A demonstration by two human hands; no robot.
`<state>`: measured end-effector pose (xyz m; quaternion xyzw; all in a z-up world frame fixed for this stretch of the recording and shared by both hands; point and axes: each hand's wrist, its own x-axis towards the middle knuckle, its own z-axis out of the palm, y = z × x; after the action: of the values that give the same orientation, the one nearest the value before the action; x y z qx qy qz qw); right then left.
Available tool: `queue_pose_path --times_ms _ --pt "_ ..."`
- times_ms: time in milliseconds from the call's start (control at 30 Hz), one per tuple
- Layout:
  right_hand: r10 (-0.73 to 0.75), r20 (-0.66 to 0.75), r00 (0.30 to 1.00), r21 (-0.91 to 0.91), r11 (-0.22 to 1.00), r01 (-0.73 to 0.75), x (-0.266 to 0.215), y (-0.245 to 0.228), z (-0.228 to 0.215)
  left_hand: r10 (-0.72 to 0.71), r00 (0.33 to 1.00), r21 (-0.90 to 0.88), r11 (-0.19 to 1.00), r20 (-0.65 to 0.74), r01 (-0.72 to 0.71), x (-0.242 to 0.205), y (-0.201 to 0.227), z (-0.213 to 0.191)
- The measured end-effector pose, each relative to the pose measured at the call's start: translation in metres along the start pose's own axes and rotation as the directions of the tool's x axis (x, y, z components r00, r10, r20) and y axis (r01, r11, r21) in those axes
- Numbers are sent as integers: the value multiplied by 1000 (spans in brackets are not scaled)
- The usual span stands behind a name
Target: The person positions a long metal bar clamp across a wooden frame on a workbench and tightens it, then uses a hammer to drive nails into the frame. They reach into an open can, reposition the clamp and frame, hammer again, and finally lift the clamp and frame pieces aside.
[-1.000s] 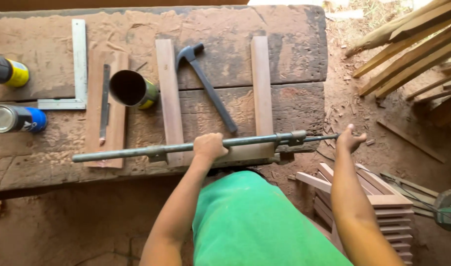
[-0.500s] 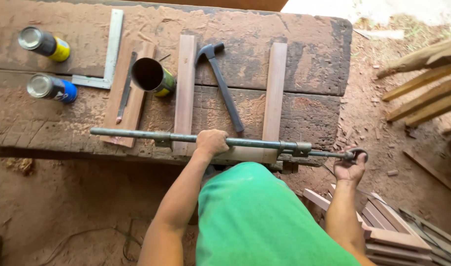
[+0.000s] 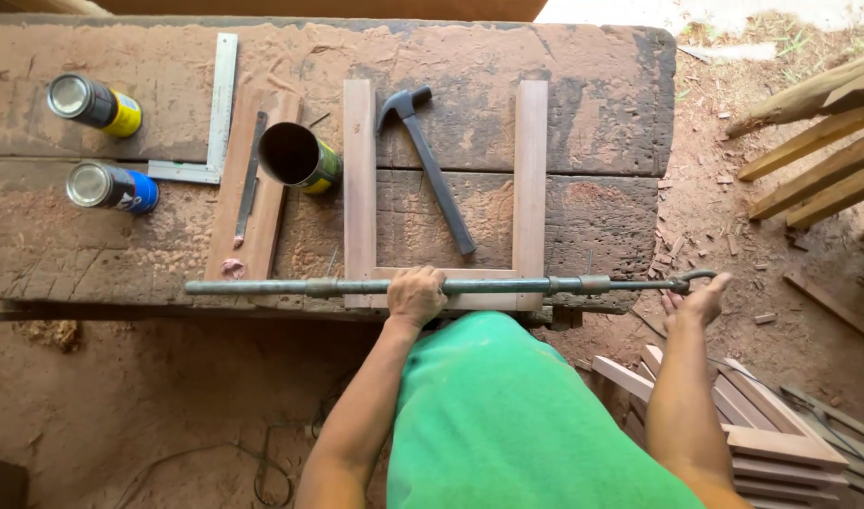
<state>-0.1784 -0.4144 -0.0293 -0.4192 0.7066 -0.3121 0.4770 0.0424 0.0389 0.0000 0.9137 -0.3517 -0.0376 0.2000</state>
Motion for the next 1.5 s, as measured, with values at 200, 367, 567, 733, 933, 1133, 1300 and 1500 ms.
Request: queue_pose_path --times_ms 200,367,567,733,933,1133,1300,1500 --pt "189 252 949 -74 982 -176 17 -6 -7 -10 998 -8 1000 -55 9 -8 0 6" --pt "311 389 867 318 838 -444 -7 -13 -17 -16 989 -38 999 -144 10 -9 6 -4" --pt "-648 579 494 -318 379 869 -109 -32 11 50 989 41 998 -140 -45 -7 19 -17" --pt "151 987 -61 85 -158 984 -184 -38 43 216 952 163 969 -216 -183 22 44 -65" --pt "-317 883 -347 316 -147 937 -204 -76 -3 445 894 202 882 -60 -425 76 68 -106" --pt "-489 854 175 15 360 933 -201 -100 5 397 766 225 918 -506 -326 165 135 -187" --pt "-467 795 386 -142 476 868 -175 -126 68 213 946 -193 945 -243 -263 105 105 -149" --pt "-382 694 611 -404 495 769 -91 -92 142 -301 952 -358 897 -60 261 -73 22 -65"
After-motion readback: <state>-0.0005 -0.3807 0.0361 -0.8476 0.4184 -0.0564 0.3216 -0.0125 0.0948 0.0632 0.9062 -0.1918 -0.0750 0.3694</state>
